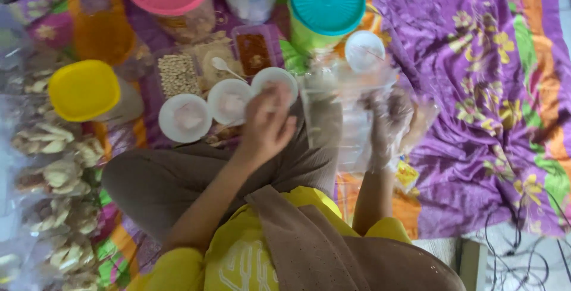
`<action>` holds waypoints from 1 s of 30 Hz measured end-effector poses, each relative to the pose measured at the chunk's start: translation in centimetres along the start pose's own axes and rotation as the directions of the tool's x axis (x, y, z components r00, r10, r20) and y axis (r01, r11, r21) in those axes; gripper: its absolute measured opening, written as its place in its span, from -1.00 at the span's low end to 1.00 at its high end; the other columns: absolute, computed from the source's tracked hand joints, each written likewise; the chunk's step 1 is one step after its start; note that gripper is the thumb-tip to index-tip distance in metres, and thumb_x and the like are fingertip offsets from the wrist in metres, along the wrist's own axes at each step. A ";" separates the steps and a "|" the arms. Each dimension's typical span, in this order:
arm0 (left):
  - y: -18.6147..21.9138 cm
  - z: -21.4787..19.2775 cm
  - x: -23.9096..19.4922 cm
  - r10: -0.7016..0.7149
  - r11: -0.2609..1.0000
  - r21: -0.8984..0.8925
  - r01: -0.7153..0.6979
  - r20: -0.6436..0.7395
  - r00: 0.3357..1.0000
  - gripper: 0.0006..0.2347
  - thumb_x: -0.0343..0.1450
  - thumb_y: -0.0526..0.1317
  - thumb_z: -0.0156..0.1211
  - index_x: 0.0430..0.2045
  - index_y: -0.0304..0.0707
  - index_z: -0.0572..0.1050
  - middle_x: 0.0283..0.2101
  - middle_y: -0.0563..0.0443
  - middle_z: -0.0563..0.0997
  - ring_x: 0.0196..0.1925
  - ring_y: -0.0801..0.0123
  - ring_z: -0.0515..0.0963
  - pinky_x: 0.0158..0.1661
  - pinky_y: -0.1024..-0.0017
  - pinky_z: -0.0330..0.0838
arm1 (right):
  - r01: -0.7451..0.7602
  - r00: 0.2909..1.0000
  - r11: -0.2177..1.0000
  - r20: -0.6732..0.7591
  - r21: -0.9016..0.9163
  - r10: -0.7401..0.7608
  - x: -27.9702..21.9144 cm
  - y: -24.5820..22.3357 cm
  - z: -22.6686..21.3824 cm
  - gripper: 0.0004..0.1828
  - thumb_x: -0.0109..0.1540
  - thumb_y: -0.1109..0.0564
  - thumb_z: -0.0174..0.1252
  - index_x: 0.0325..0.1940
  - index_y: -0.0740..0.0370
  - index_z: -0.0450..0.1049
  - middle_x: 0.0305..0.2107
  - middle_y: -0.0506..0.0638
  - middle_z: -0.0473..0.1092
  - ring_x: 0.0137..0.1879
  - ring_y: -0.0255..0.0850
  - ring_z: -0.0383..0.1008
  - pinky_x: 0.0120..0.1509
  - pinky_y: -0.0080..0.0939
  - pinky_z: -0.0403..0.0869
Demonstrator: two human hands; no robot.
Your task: The person sits on a mat and packs small portions of snacks into clear plastic bags. They open a bag, scoop items from bowls and containers, place them inside, and set the filled bag aside. The process repeats with multiple bags.
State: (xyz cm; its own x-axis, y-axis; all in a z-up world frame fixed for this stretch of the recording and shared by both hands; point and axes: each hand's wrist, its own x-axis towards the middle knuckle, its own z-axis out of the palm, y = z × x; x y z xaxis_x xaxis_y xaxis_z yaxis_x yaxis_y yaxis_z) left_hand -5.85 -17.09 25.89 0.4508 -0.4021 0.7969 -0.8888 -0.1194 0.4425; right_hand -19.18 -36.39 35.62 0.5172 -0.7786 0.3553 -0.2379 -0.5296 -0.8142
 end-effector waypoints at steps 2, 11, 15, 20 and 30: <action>1.3 1.8 1.2 0.167 0.982 0.099 -0.163 -0.030 0.986 -0.66 0.49 -0.22 0.22 0.17 -0.22 0.54 0.31 -0.17 0.43 0.28 0.01 0.49 0.25 0.02 0.36 | -0.064 0.997 0.950 -0.014 0.307 0.072 -0.6 4.2 2.9 -0.96 0.27 0.20 0.24 -0.24 0.15 0.49 -0.53 0.05 0.53 -0.45 -0.22 0.52 -0.19 -0.27 0.48; 0.2 1.1 1.8 0.123 0.947 0.306 -0.094 -0.076 0.990 -0.61 0.53 -0.15 0.18 0.29 -0.08 0.45 0.35 -0.06 0.41 0.36 0.07 0.44 0.37 0.01 0.21 | -0.148 0.988 0.917 0.090 0.371 0.123 -2.6 -0.8 4.9 -0.91 0.21 0.23 0.25 -0.27 0.13 0.46 -0.52 0.05 0.56 -0.48 -0.28 0.54 -0.31 -0.43 0.41; 0.1 0.7 1.8 0.126 0.959 0.264 -0.100 -0.084 0.988 -0.60 0.52 -0.19 0.17 0.30 -0.14 0.43 0.37 -0.14 0.40 0.37 0.01 0.43 0.39 0.00 0.16 | -0.136 0.991 0.892 0.073 0.431 0.115 -2.9 -0.2 5.4 -0.91 0.23 0.28 0.23 -0.24 0.21 0.45 -0.50 0.14 0.56 -0.45 -0.18 0.59 -0.39 -0.42 0.45; 0.1 0.3 1.9 0.106 0.974 0.208 -0.090 -0.068 0.992 -0.59 0.52 -0.22 0.15 0.32 -0.16 0.40 0.38 -0.13 0.39 0.42 0.00 0.38 0.43 -0.01 0.05 | -0.150 0.988 0.856 0.099 0.495 0.116 -2.7 0.0 5.5 -0.90 0.23 0.30 0.20 -0.23 0.25 0.40 -0.48 0.17 0.55 -0.42 -0.18 0.60 -0.37 -0.45 0.47; 0.0 -0.2 1.9 0.039 0.990 0.136 -0.030 -0.066 0.997 -0.59 0.50 -0.25 0.20 0.29 -0.17 0.39 0.30 -0.15 0.43 0.38 -0.09 0.40 0.39 -0.12 0.10 | -0.124 0.989 0.839 0.133 0.530 0.062 -3.0 1.3 6.2 -0.85 0.27 0.32 0.20 -0.13 0.29 0.37 -0.43 0.21 0.54 -0.38 -0.12 0.62 -0.34 -0.42 0.48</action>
State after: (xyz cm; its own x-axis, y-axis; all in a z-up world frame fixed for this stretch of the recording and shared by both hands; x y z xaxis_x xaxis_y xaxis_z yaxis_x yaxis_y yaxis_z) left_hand -4.99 -17.64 27.48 0.4199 -0.3457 0.8391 -0.9049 -0.2298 0.3581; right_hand -15.99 -32.64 30.63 0.6064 -0.7580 0.2403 0.1727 -0.1695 -0.9703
